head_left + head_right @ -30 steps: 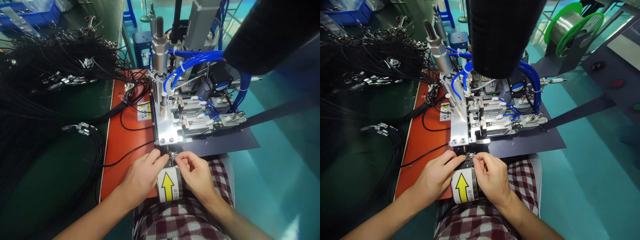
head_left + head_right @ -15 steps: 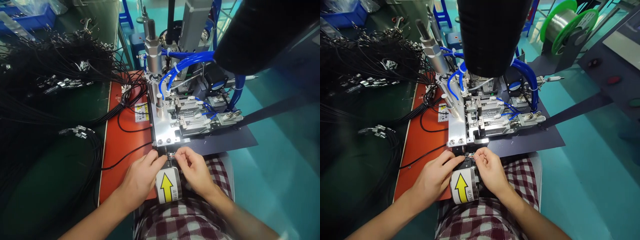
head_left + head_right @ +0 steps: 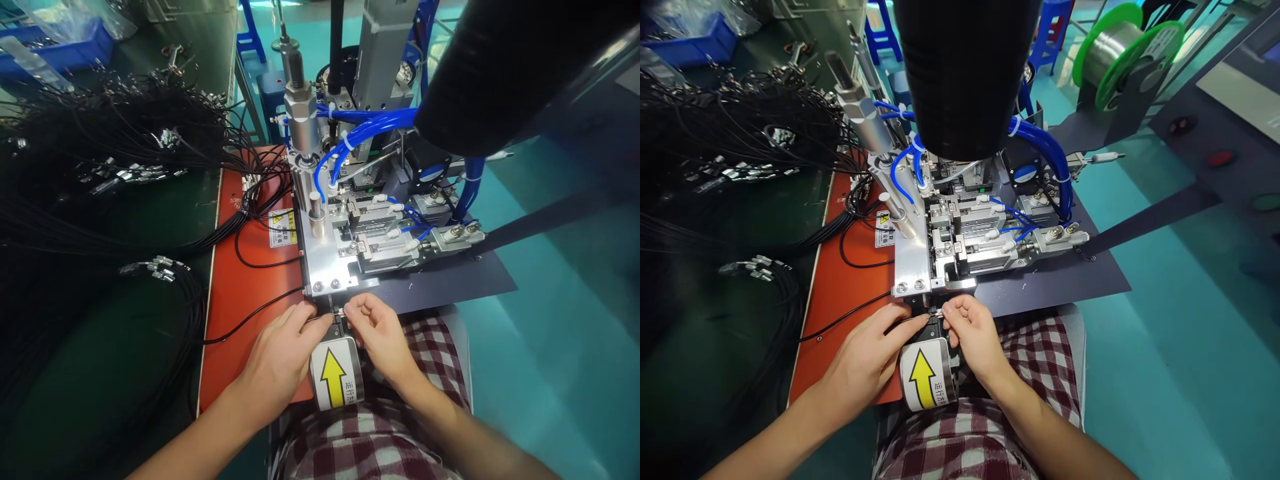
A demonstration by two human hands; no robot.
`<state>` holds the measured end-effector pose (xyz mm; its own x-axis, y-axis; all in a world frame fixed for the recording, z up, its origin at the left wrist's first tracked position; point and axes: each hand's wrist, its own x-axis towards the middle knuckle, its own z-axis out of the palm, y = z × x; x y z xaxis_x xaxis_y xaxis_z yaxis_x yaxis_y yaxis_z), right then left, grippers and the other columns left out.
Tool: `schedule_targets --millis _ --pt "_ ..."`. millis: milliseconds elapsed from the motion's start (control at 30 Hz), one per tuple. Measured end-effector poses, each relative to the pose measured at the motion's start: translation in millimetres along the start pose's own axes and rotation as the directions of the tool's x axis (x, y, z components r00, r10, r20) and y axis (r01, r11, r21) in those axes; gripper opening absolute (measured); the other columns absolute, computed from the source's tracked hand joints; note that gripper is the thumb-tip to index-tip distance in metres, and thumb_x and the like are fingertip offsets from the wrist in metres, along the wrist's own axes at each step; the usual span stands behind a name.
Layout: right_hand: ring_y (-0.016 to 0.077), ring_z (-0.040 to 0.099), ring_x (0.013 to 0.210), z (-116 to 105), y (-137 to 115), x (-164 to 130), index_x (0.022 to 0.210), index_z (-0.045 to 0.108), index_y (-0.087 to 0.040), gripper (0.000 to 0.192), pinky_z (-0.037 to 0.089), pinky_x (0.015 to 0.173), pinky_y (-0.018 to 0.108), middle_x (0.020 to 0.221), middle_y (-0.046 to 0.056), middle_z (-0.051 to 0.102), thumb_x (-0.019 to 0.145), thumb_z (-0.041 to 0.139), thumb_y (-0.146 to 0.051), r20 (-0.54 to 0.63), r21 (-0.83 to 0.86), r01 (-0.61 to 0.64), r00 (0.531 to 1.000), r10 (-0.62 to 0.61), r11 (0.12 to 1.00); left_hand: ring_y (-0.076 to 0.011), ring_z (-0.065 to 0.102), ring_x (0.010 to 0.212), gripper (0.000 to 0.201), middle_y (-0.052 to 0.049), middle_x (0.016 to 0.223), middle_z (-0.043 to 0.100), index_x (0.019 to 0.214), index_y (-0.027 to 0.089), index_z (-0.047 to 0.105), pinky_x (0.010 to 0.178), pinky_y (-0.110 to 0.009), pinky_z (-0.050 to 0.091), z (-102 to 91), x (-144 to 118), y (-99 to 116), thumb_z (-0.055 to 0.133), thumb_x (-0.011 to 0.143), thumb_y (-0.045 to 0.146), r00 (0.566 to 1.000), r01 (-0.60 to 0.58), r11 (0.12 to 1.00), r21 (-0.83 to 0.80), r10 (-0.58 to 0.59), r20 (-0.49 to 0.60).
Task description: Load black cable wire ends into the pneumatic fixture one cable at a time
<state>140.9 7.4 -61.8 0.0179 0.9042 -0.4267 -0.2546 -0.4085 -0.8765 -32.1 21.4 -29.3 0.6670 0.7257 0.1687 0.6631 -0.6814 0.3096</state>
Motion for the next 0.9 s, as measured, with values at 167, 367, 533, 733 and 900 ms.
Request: schedule_targets --millis 167,367,533,733,900 --pt "0.0074 0.035 0.045 -3 8 4 0.070 0.052 -0.019 0.031 0.029 0.047 0.022 0.052 -0.008 0.046 0.078 0.065 -0.046 0.049 0.071 -0.042 0.998 0.038 0.997 -0.0205 0.053 0.078 0.033 -0.010 0.086 0.058 0.109 0.012 0.063 0.066 -0.032 0.049 -4.5 2 -6 0.034 0.093 0.008 0.994 -0.093 0.995 0.046 0.095 -0.047" --pt "0.0079 0.036 0.046 -3 10 3 0.072 0.051 -0.019 0.032 0.029 0.048 0.022 0.051 -0.009 0.045 0.079 0.065 -0.047 0.071 0.090 -0.057 0.996 0.051 0.994 -0.0213 0.050 0.084 0.039 -0.008 0.096 0.056 0.121 0.019 0.056 0.069 -0.033 0.048 -6.6 -2 1 0.041 0.087 0.007 0.974 0.090 0.996 -0.009 -0.086 0.209" --pt "0.0087 0.037 0.046 -2 7 2 0.071 0.051 -0.019 0.034 0.030 0.049 0.023 0.051 -0.008 0.045 0.077 0.067 -0.049 0.064 0.069 -0.021 0.998 0.016 0.997 -0.0214 0.050 0.086 0.049 -0.006 0.103 0.056 0.133 0.021 0.042 0.067 -0.032 0.050 -4.1 -4 13 0.042 0.086 0.007 0.937 0.174 0.984 -0.040 -0.153 0.313" --pt "0.0106 0.037 0.047 0 6 0 0.071 0.051 -0.021 0.033 0.030 0.048 0.025 0.052 -0.007 0.044 0.079 0.063 -0.051 0.046 0.048 0.030 0.998 -0.032 0.998 -0.0210 0.052 0.086 0.043 -0.006 0.101 0.057 0.128 0.023 0.048 0.071 -0.032 0.049 -1.6 -3 18 0.039 0.088 0.008 0.950 0.234 0.968 -0.086 -0.209 0.233" --pt "0.0105 0.039 0.048 0 14 1 0.072 0.051 -0.021 0.034 0.031 0.048 0.025 0.057 -0.007 0.045 0.080 0.063 -0.052 0.037 0.049 0.075 0.996 -0.076 0.996 -0.0215 0.052 0.078 0.038 -0.007 0.091 0.057 0.122 0.018 0.055 0.066 -0.033 0.049 5.8 0 25 0.038 0.088 0.009 0.949 0.276 0.961 -0.024 -0.269 0.162"
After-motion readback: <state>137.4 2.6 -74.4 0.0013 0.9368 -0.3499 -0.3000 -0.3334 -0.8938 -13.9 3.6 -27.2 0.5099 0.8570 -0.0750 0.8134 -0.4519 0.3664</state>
